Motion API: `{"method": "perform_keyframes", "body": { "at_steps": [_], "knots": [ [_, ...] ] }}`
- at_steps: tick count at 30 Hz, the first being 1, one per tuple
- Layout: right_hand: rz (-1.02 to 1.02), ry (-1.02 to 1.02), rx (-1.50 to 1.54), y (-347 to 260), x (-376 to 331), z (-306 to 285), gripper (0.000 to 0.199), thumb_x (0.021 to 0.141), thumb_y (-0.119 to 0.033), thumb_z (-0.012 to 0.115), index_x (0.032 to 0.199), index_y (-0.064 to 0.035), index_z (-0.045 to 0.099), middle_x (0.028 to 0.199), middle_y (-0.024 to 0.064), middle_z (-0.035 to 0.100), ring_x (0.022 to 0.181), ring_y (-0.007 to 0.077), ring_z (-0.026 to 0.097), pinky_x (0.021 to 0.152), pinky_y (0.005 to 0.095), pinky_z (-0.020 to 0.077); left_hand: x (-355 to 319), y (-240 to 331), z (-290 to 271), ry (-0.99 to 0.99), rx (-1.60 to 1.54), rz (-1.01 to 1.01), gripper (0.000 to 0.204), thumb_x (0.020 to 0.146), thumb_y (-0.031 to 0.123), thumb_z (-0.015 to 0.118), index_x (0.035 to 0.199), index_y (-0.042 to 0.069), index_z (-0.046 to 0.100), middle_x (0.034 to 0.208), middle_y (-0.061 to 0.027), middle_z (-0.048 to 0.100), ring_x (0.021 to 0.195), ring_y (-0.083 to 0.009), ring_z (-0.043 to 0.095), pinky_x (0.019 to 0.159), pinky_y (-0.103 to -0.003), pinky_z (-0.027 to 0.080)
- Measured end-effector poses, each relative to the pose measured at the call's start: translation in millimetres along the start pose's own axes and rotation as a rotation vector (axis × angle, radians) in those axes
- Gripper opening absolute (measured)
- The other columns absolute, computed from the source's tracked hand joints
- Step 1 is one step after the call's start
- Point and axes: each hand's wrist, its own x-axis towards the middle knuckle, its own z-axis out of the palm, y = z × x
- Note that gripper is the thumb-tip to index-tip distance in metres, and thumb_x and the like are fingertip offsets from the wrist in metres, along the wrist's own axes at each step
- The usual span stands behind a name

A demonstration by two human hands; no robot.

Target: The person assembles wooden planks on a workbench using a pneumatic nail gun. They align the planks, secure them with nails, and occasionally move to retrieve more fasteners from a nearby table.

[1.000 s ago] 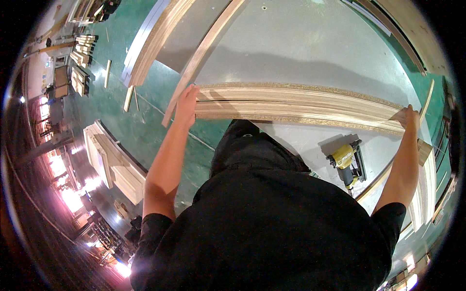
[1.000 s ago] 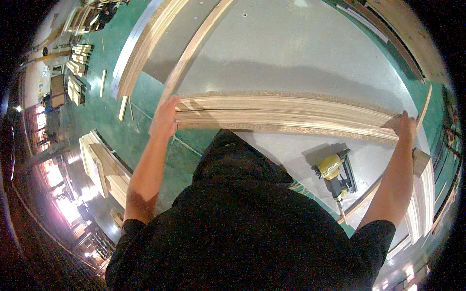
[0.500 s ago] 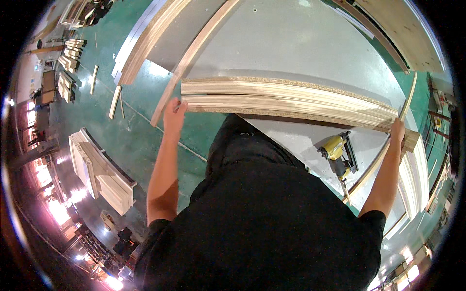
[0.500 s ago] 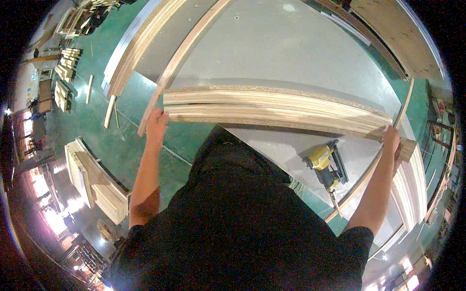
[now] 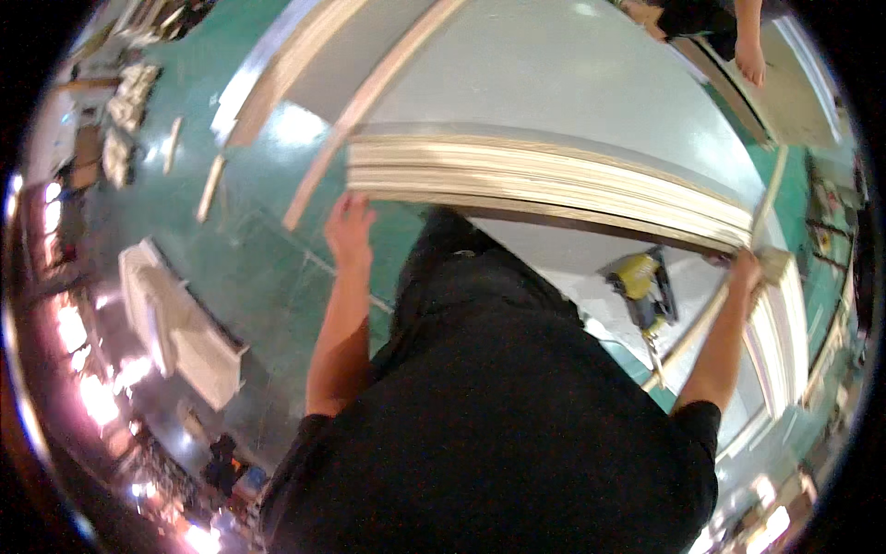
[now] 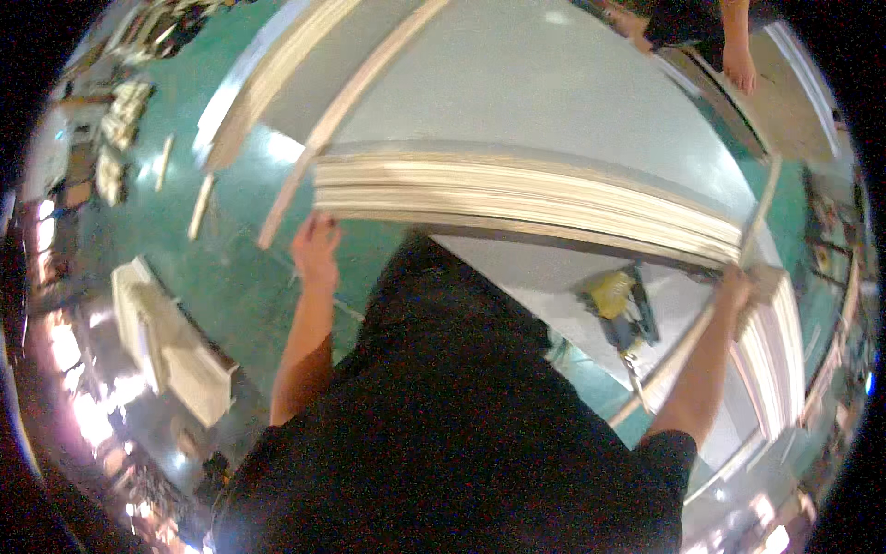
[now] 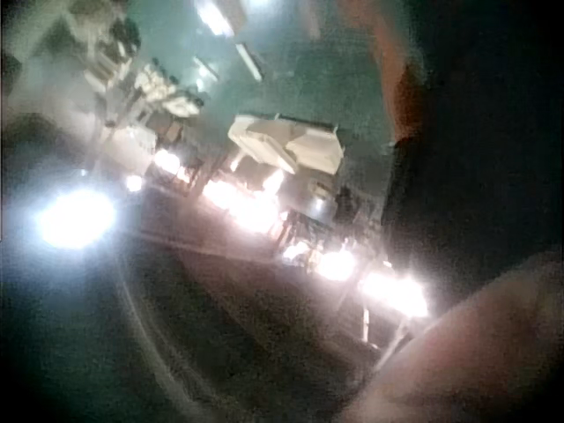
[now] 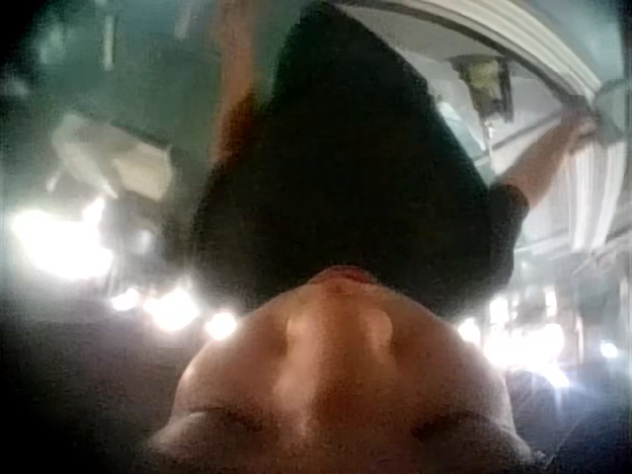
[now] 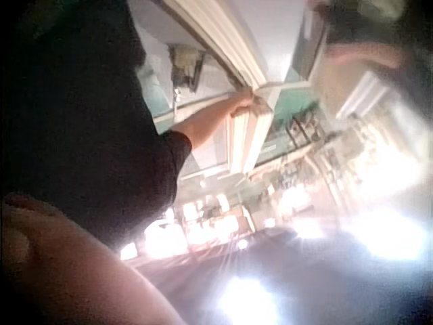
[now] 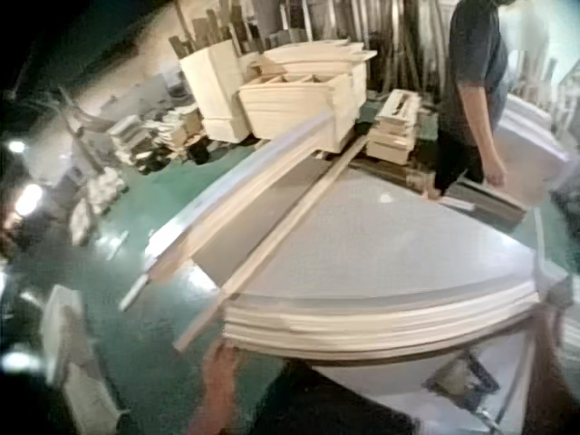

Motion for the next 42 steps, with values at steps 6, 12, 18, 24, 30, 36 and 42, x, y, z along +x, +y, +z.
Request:
{"method": "perform_keyframes", "body": {
  "at_steps": [6,12,18,24,30,36,42],
  "knots": [
    [0.532,0.085,0.423,-77.6,-11.4,-17.1,0.033,0.091,-0.032,0.061,0.108,-0.0052,0.072,0.104,0.0168,0.072,0.095,0.0306,0.067,0.087,0.0429,0.0503,2.4,8.5,-4.1,0.014,0.122,0.019,0.035,0.098,0.017,0.064,0.126,-0.005,0.058,0.12,-0.0133,0.062,0.107,-0.0235,0.063,0.096,-0.043,0.055],
    [0.501,0.24,0.613,-92.6,-14.4,-33.8,0.032,0.088,-0.03,0.065,0.104,-0.0029,0.074,0.087,0.0148,0.072,0.079,0.0279,0.069,0.076,0.0401,0.0523,5.6,10.5,-8.5,0.046,0.088,-0.031,0.033,0.1,0.019,0.063,0.124,-0.003,0.061,0.113,-0.01,0.065,0.102,-0.0212,0.063,0.092,-0.041,0.055],
    [0.569,0.172,0.66,-70.4,-14.8,-28.2,0.035,0.085,-0.028,0.068,0.109,-0.0036,0.074,0.096,0.0162,0.074,0.092,0.0285,0.069,0.085,0.038,0.0518,15.6,10.2,-2.0,0.062,0.12,-0.079,0.027,0.098,0.019,0.065,0.117,0.0,0.063,0.109,-0.0088,0.065,0.1,-0.0208,0.063,0.088,-0.04,0.056],
    [0.583,0.167,0.743,-58.9,-12.5,-29.3,0.03,0.085,-0.022,0.071,0.107,-0.0016,0.074,0.091,0.0106,0.074,0.082,0.0207,0.068,0.077,0.0338,0.052,38.4,-18.2,-26.3,-0.029,0.366,0.052,0.026,0.096,0.021,0.068,0.112,0.0,0.063,0.106,-0.0087,0.063,0.096,-0.021,0.061,0.087,-0.041,0.056],
    [0.637,0.127,0.835,-59.4,-4.7,-16.7,0.024,0.085,-0.019,0.071,0.104,-0.0048,0.076,0.082,0.0047,0.07,0.071,0.0113,0.062,0.063,0.0296,0.0489,35.3,-8.4,-24.8,-0.002,0.371,0.082,0.025,0.095,0.021,0.069,0.108,0.001,0.063,0.105,-0.0083,0.062,0.095,-0.021,0.06,0.087,-0.041,0.057],
    [0.617,0.178,0.671,-33.2,0.9,10.2,0.024,0.083,-0.02,0.073,0.104,-0.0084,0.078,0.073,0.002,0.068,0.062,0.011,0.058,0.058,0.0296,0.0469,37.8,-7.7,-29.0,-0.065,0.284,0.042,0.023,0.096,0.021,0.069,0.105,0.0,0.063,0.102,-0.0089,0.064,0.096,-0.0208,0.061,0.085,-0.04,0.058],
    [0.615,0.099,0.657,-46.0,12.7,12.8,0.025,0.084,-0.021,0.072,0.103,-0.0057,0.077,0.074,0.0036,0.069,0.064,0.0129,0.06,0.06,0.0322,0.049,43.2,0.9,-44.1,-0.038,0.494,0.094,0.024,0.096,0.021,0.069,0.104,-0.002,0.063,0.101,-0.0092,0.064,0.093,-0.0205,0.062,0.082,-0.041,0.058]
  ]
}}
